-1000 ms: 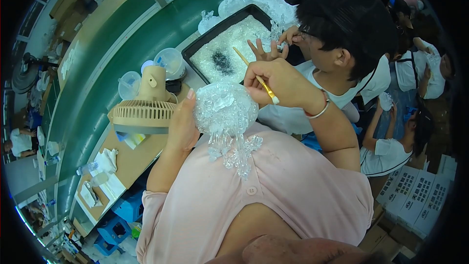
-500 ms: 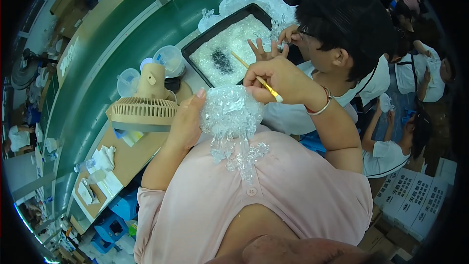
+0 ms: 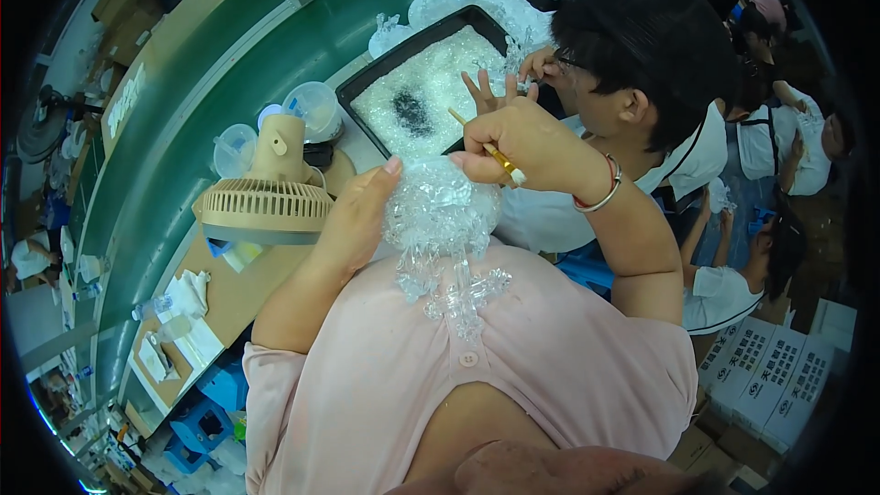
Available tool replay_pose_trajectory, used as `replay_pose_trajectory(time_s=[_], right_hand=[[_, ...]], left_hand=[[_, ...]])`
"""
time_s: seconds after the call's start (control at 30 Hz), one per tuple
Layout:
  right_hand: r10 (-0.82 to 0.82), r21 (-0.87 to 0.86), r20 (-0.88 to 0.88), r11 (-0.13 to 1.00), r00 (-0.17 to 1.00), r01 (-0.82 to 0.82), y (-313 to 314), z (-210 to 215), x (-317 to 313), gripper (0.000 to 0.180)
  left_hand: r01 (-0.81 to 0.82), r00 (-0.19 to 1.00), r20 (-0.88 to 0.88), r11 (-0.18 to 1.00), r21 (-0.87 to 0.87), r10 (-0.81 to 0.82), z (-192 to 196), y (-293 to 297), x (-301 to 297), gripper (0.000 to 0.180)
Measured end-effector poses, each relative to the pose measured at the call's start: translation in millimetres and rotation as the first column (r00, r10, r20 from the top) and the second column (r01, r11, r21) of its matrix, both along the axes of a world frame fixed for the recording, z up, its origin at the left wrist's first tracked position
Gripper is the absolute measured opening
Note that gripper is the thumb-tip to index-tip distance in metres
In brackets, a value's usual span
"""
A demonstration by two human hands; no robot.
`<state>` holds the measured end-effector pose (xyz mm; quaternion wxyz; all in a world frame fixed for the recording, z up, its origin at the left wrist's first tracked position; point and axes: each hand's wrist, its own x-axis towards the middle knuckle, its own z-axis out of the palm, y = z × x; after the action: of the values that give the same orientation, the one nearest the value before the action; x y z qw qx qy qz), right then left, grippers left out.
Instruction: Assembling a decorative crystal lamp component by gluing small crystalline pieces onto a circular base.
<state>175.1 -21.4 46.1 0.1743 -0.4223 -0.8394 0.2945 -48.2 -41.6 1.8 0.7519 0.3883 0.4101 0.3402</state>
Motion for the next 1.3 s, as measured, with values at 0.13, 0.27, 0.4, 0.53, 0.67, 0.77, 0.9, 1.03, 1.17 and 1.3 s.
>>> replay_pose_trajectory(time_s=[0.13,0.27,0.4,0.53,0.67,0.77,0.9,1.03,1.17,1.3], right_hand=[[0.093,-0.206,-0.045,0.973,0.995,-0.100,-0.1,5.4,12.2,0.019],[0.044,-0.333,0.046,0.942,0.998,-0.026,8.1,3.2,9.1,0.017],[0.110,-0.007,0.064,0.994,0.992,-0.109,7.8,3.4,5.9,0.015],[0.127,-0.114,0.071,0.986,0.989,-0.119,4.1,-4.0,19.6,0.009],[-0.041,-0.345,-0.116,0.939,0.992,-0.001,8.3,7.9,12.1,0.007],[0.038,-0.212,-0.141,0.975,0.989,-0.067,10.0,9.1,10.5,0.007],[0.099,-0.292,-0.071,0.949,0.993,-0.115,11.7,6.3,8.9,0.009],[0.072,-0.363,-0.254,0.917,0.964,-0.164,8.6,-5.7,14.7,0.011],[0.039,-0.440,-0.212,0.888,0.976,-0.131,12.4,1.7,10.4,0.010],[0.077,-0.342,-0.162,0.931,0.984,-0.129,12.9,-1.4,10.0,0.010]], left_hand=[[0.125,0.992,-0.015,0.991,0.037,-0.124,-4.8,1.9,-2.2,0.038],[0.187,0.982,-0.044,0.981,0.050,-0.185,13.0,0.4,5.1,0.038],[0.250,0.966,-0.071,0.968,0.030,-0.248,-3.2,3.6,2.9,0.039],[0.265,0.964,-0.012,0.963,0.050,-0.265,-6.0,8.1,-2.2,0.040],[0.254,0.967,0.024,0.967,0.027,-0.255,1.7,6.4,1.8,0.039],[0.251,0.968,0.012,0.968,0.016,-0.252,-1.8,8.9,1.7,0.039],[0.234,0.972,-0.005,0.972,0.020,-0.234,-3.3,7.7,1.2,0.040],[0.230,0.973,-0.015,0.973,0.001,-0.230,-0.5,6.9,0.9,0.040],[0.200,0.980,-0.014,0.980,-0.015,-0.200,0.4,6.2,3.1,0.040],[0.223,0.974,-0.053,0.975,0.019,-0.222,0.6,6.8,1.7,0.041]])
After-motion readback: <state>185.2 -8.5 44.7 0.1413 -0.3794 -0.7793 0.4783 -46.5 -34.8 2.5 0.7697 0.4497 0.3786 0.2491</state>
